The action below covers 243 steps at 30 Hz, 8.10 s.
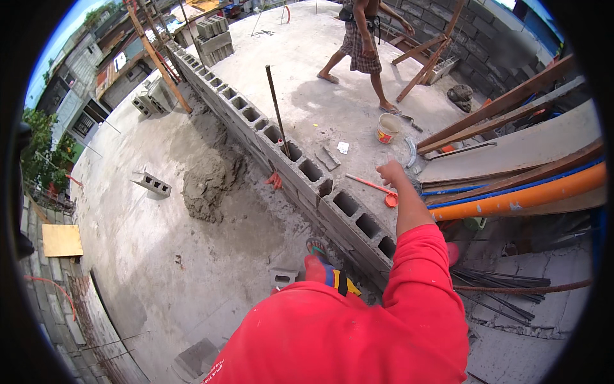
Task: The person breaks a concrete block with a hammer, places it on a wall, and applies mortar with a trowel to secure the blocks. The person repeatedly scoops mortar and spreads it along the top of the block wall.
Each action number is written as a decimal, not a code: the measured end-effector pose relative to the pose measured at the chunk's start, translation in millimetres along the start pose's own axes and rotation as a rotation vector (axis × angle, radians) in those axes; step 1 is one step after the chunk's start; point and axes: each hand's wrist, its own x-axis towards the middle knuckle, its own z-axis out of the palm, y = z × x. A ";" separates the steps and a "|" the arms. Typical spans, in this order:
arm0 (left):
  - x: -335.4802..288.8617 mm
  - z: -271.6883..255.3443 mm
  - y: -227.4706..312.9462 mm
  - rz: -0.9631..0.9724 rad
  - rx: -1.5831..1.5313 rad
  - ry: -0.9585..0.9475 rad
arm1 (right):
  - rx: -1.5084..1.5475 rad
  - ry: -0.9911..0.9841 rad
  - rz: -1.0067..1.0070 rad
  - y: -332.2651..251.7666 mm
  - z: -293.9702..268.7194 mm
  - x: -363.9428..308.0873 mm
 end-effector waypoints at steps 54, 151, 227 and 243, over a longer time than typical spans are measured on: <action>4.5 -185.6 146.7 -0.524 -1.068 0.060 | 0.597 0.086 0.267 28.8 -69.0 228.3; 257.9 -379.6 -89.7 -0.058 -0.848 0.117 | 0.682 0.108 0.198 -157.6 136.5 -297.7; 803.6 -1040.8 -140.8 0.286 -0.368 0.135 | 0.400 -0.365 0.353 -516.7 896.9 90.6; 1045.8 -1033.1 177.5 1.022 0.226 -0.582 | -0.317 -0.234 0.503 -525.0 937.3 262.3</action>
